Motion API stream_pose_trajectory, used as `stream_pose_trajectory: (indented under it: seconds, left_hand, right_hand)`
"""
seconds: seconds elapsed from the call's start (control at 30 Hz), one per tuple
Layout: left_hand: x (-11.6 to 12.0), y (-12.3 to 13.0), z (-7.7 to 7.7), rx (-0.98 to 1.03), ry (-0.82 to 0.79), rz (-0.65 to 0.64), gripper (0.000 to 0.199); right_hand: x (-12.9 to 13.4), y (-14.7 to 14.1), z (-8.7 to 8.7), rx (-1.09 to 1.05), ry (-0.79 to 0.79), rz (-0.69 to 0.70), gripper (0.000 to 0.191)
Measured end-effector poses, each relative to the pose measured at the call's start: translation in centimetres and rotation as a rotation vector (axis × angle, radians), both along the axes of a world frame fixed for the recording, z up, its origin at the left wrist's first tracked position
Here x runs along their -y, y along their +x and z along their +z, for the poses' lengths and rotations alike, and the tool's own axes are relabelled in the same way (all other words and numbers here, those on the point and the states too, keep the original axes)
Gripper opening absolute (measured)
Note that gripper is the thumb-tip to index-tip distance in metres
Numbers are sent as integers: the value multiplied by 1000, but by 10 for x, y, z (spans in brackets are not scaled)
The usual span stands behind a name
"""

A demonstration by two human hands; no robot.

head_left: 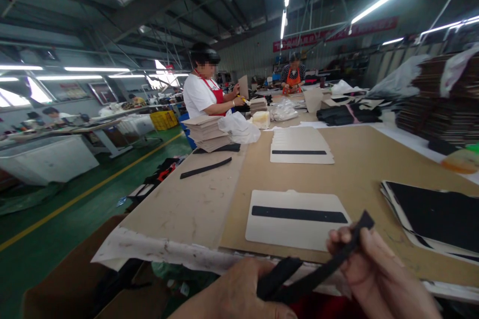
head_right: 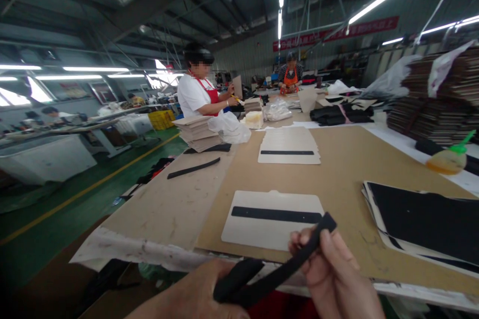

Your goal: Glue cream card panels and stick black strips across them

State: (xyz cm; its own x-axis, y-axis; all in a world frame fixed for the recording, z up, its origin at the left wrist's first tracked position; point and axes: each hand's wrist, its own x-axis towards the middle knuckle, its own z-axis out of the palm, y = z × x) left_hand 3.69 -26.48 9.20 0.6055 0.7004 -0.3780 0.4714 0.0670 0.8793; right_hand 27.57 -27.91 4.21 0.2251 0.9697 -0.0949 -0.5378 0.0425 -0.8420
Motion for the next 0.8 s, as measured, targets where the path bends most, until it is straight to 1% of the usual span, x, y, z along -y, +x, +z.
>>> stream_pose_trajectory:
  seconds: [0.07, 0.13, 0.2, 0.27, 0.3, 0.37, 0.4, 0.47, 0.53, 0.63, 0.7, 0.8]
  left_hand:
    - [-1, -10, 15, -167, 93, -51, 18]
    - [-3, -17, 26, -299, 219, -88, 13]
    - [-8, -18, 32, -407, 387, -90, 13]
    - [-19, -16, 30, -550, 567, -63, 21]
    - [-27, -14, 26, -621, 654, -66, 26]
    - [-47, -8, 11, -716, 824, -93, 31]
    - [-58, -5, 2, -725, 909, -110, 30]
    - [-80, -1, -19, -722, 1010, -109, 29]
    - [-97, 0, -38, -711, 1037, -87, 28]
    - [-108, -3, -58, -699, 1019, -75, 29]
    - [-110, -6, -64, -690, 1006, -70, 29]
    - [-108, -9, -67, -653, 1001, -48, 31]
  right_hand:
    - [-10, 26, 14, -25, 13, -87, 18]
    - [-21, 47, 28, 5, 25, -86, 19]
    - [-32, 59, 41, 129, 10, -6, 23]
    - [-46, 60, 53, 316, -41, 114, 29]
    - [-54, 57, 57, 411, -70, 181, 32]
    - [-73, 45, 64, 560, -110, 320, 37]
    - [-84, 37, 65, 606, -122, 391, 39]
    - [-107, 21, 64, 660, -136, 530, 42]
    - [-130, 6, 57, 732, -110, 632, 39]
    - [-162, -14, 43, 926, -13, 675, 30]
    - [-179, -25, 34, 1056, 27, 681, 24]
    - [-199, -42, 21, 1162, 21, 714, 19]
